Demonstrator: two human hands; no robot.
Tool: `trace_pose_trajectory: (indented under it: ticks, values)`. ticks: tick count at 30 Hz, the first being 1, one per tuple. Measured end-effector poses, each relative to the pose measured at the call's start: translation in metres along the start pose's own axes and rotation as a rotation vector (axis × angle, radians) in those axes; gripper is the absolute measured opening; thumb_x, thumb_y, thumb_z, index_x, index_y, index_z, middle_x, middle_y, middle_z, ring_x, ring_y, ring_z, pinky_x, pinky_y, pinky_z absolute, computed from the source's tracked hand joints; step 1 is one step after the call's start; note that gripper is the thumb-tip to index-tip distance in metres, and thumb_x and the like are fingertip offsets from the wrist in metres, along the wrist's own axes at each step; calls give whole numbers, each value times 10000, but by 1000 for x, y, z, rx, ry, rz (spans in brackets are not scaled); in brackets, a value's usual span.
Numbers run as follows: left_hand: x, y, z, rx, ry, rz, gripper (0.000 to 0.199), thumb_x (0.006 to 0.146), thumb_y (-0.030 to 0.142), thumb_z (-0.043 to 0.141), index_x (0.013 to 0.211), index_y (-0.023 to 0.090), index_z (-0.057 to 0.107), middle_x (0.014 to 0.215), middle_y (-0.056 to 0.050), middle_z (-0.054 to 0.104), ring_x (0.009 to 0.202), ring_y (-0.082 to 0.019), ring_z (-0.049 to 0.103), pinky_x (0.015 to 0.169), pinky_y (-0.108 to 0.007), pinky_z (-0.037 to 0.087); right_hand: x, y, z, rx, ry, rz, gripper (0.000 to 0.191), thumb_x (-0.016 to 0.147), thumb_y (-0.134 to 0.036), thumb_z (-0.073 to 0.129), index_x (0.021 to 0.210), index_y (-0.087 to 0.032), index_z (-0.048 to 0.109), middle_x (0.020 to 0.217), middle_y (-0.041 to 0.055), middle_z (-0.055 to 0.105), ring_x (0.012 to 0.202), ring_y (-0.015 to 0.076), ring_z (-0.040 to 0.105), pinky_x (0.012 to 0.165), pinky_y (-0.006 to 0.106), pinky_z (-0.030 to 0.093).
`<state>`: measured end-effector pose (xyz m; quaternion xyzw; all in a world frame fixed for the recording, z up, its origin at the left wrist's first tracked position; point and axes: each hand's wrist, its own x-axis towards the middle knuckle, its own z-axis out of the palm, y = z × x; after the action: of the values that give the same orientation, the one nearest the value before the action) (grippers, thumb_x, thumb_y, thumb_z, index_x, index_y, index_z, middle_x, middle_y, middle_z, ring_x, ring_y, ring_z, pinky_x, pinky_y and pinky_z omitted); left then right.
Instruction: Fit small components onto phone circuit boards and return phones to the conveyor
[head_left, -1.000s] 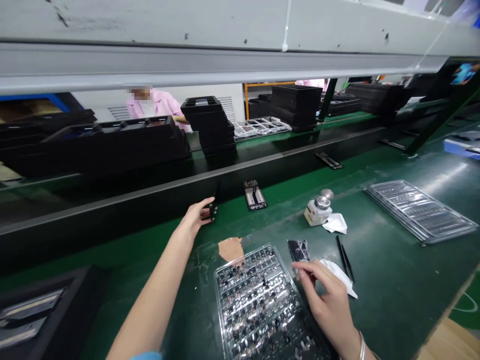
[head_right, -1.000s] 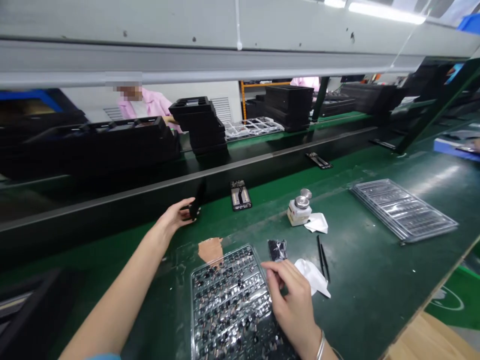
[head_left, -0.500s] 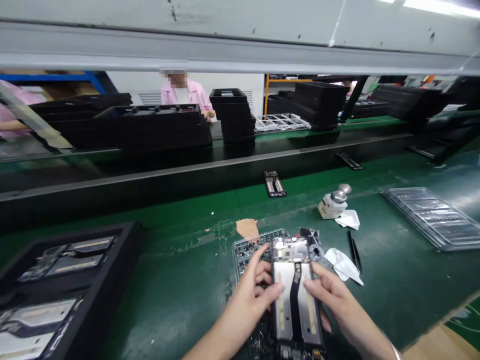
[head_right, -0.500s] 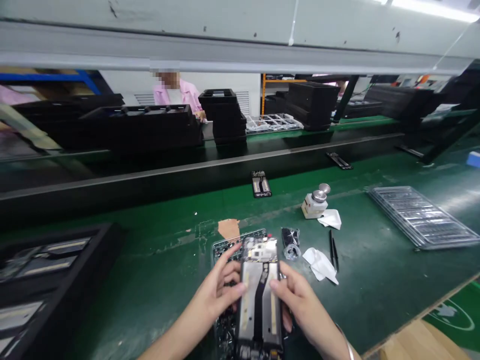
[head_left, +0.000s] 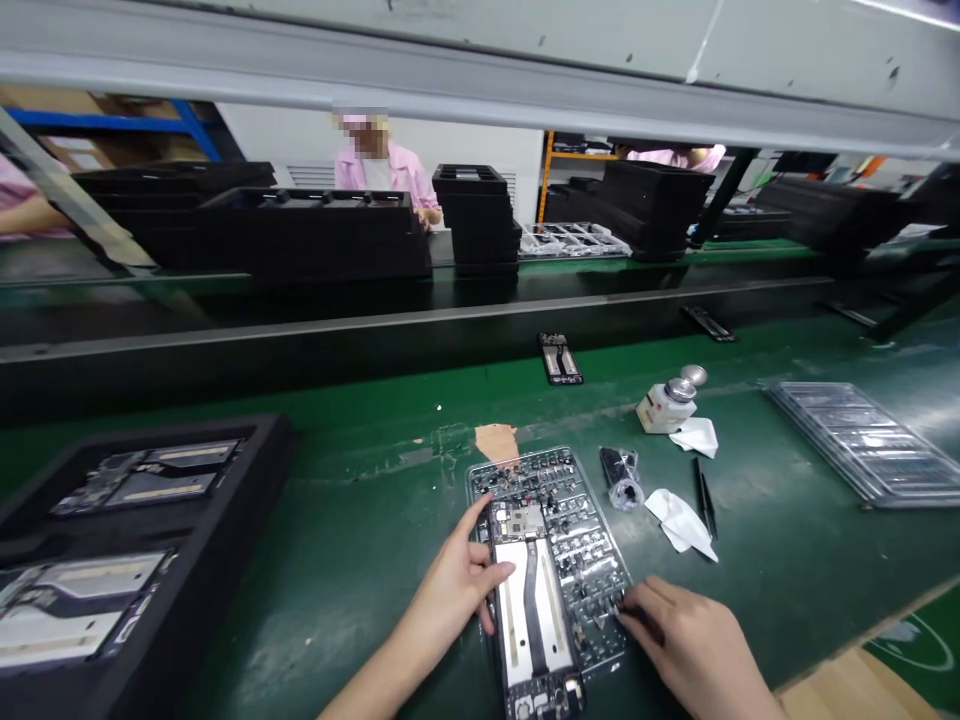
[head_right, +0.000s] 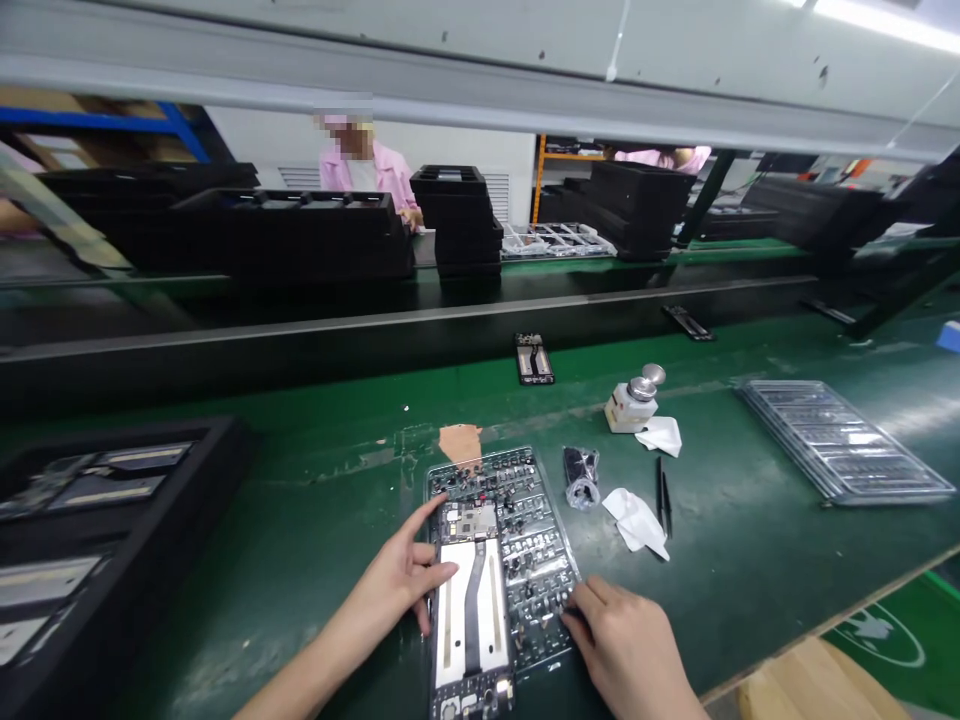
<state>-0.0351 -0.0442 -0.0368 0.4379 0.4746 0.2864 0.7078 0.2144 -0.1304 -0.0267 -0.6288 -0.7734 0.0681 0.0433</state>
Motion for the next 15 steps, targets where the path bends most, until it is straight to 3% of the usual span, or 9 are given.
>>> trace_pose_trajectory:
  ticks: [7,11,15]
  values:
    - [19,3,-9,-6,27,59,921,659,290,681,1387,142,137,526,79,530,400,-115,544,377,-214,469,13,-5,12,-124,235,-76,352,931,-255,300,718,-224,579,612,3,611,491,153,607,462,260,352]
    - [32,14,-15,-11,52,57,951,631,289,702,1383,125,144,526,60,564,400,-129,552,370,-218,458,27,-9,10,-135,173,-57,273,898,-214,380,720,-213,587,637,8,624,518,167,618,472,266,361]
    - [29,18,-14,-9,22,61,920,633,255,696,1376,146,166,546,54,571,426,-127,552,380,-218,465,34,-7,3,-137,52,-43,173,847,-155,470,731,-202,590,678,8,628,560,173,629,488,264,378]
